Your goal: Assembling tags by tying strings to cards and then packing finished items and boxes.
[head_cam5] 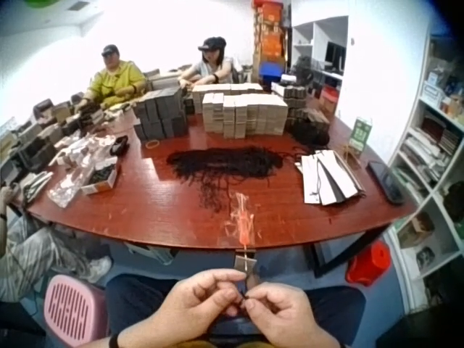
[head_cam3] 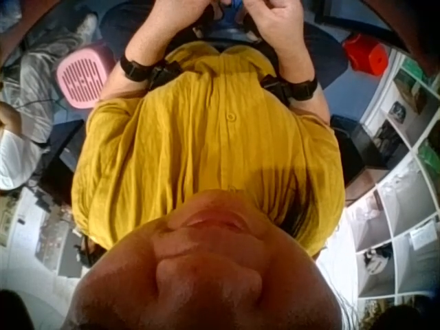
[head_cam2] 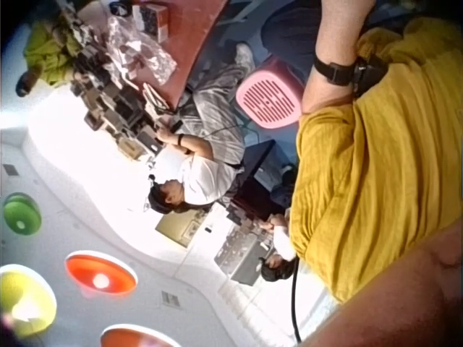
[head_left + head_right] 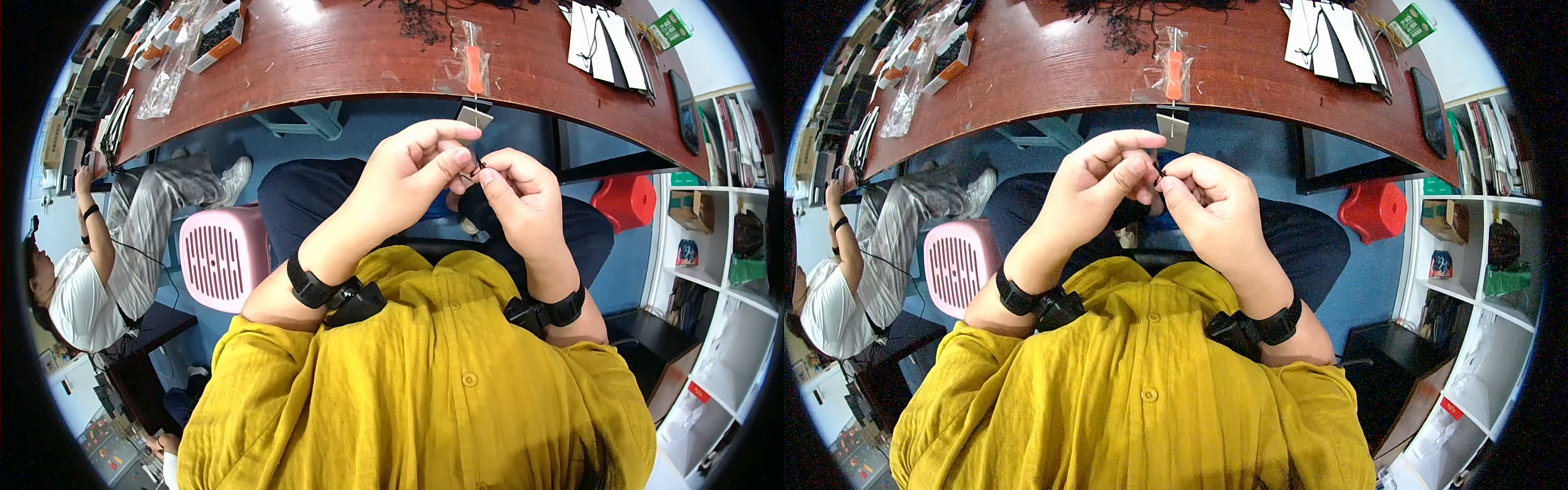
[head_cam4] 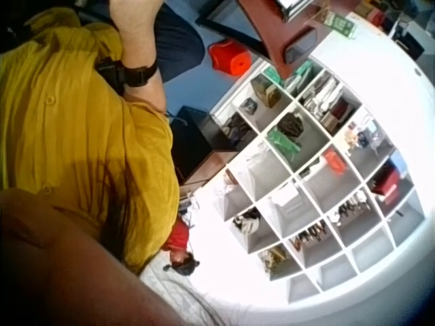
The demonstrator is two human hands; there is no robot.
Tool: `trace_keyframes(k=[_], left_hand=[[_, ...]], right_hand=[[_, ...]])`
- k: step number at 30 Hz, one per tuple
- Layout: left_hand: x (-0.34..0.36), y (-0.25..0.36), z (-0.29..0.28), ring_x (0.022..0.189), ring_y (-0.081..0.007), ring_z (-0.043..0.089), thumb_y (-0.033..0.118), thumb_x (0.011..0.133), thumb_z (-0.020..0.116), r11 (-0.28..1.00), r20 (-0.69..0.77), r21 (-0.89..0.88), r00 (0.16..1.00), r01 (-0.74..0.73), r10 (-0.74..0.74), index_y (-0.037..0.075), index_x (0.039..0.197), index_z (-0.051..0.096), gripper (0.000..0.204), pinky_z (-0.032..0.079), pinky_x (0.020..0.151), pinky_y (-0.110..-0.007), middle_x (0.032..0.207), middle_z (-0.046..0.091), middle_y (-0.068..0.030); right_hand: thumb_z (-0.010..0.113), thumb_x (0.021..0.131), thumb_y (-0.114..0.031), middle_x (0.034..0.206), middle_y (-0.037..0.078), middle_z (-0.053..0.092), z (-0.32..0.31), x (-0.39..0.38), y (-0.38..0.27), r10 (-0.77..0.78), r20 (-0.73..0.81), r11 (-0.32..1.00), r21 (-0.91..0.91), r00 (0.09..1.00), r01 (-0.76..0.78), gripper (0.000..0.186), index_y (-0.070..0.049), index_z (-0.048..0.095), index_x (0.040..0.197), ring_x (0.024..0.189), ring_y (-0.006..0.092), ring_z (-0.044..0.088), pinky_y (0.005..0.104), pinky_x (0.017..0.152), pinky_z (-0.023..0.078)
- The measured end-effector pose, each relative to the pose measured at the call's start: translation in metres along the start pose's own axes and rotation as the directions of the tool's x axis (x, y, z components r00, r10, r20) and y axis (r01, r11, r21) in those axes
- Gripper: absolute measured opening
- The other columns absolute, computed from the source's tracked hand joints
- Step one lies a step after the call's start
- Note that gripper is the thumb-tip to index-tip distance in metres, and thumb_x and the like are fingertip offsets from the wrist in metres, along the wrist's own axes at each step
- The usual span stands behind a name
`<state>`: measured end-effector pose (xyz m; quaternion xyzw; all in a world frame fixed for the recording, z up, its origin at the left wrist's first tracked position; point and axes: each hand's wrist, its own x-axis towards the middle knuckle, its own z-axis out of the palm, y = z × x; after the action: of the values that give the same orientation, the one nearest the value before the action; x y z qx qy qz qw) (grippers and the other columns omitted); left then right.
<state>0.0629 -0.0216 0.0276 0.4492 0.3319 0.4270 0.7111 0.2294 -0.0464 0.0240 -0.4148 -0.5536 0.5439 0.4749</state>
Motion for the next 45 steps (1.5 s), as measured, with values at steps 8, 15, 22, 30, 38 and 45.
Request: trace_keyframes(k=[8,15,22,30,38,45], left_hand=[[0.001,-0.009,-0.006,0.072,-0.0104,0.058,0.004,0.083,0.063,0.996,-0.047,0.084,0.998,-0.032,0.036,-0.002,0.097,0.066,0.015,0.047,0.067,-0.021,0.086,0.061,-0.0047],[0.002,-0.011,-0.004,0.071,-0.0101,0.058,0.002,0.082,0.064,0.981,-0.104,0.160,0.986,-0.113,0.131,-0.001,0.085,0.067,0.005,0.047,0.064,-0.022,0.084,0.062,-0.0053],[0.004,-0.009,-0.005,0.063,-0.0129,0.059,0.003,0.077,0.068,0.546,0.024,0.786,0.897,-0.290,0.442,0.002,0.081,0.065,0.005,0.046,0.057,-0.023,0.074,0.063,-0.0053],[0.006,-0.022,0.003,0.073,-0.0109,0.056,0.002,0.086,0.056,0.801,-0.080,0.548,0.938,-0.241,0.337,0.003,0.087,0.052,0.004,0.047,0.068,-0.024,0.095,0.059,-0.0078],[0.009,-0.028,-0.007,0.074,-0.0077,0.054,0.004,0.094,0.045,0.879,-0.104,0.454,0.971,-0.148,0.217,0.002,0.093,0.045,0.002,0.046,0.069,-0.022,0.084,0.058,-0.0038],[0.006,-0.030,-0.002,0.074,-0.0082,0.054,0.007,0.094,0.045,0.984,-0.086,0.163,0.992,-0.074,0.089,0.003,0.093,0.047,0.005,0.046,0.068,-0.022,0.083,0.058,-0.0029]], right_hand=[[0.054,0.090,-0.004,0.075,0.000,0.059,0.005,0.006,0.002,0.050,0.031,0.995,0.085,0.998,-0.053,0.005,0.000,0.057,0.088,0.067,0.0041,0.054,0.0178,0.059,0.044],[0.051,0.092,-0.005,0.075,0.000,0.057,0.004,0.009,-0.002,0.205,0.100,0.968,0.126,0.974,-0.217,0.006,0.000,0.055,0.089,0.068,0.0042,0.052,0.0182,0.062,0.044],[0.052,0.092,-0.010,0.071,-0.001,0.056,0.002,0.010,0.005,0.209,-0.002,0.977,0.033,0.978,-0.208,0.009,-0.001,0.056,0.091,0.061,0.0040,0.050,0.0170,0.054,0.040],[0.053,0.091,-0.010,0.066,0.003,0.057,0.001,0.014,0.012,0.368,0.025,0.900,0.241,0.930,-0.362,0.008,-0.003,0.053,0.089,0.045,0.0051,0.045,0.0177,0.041,0.034],[0.062,0.082,-0.005,0.065,0.000,0.055,0.005,0.011,0.009,0.146,-0.069,0.955,-0.252,0.987,-0.159,0.007,0.001,0.059,0.081,0.053,0.0019,0.045,0.0193,0.048,0.038],[0.060,0.085,-0.009,0.067,0.002,0.059,0.005,0.008,0.010,0.064,-0.095,0.950,-0.299,0.993,-0.090,0.013,0.002,0.063,0.091,0.058,0.0039,0.050,0.0222,0.052,0.042]])
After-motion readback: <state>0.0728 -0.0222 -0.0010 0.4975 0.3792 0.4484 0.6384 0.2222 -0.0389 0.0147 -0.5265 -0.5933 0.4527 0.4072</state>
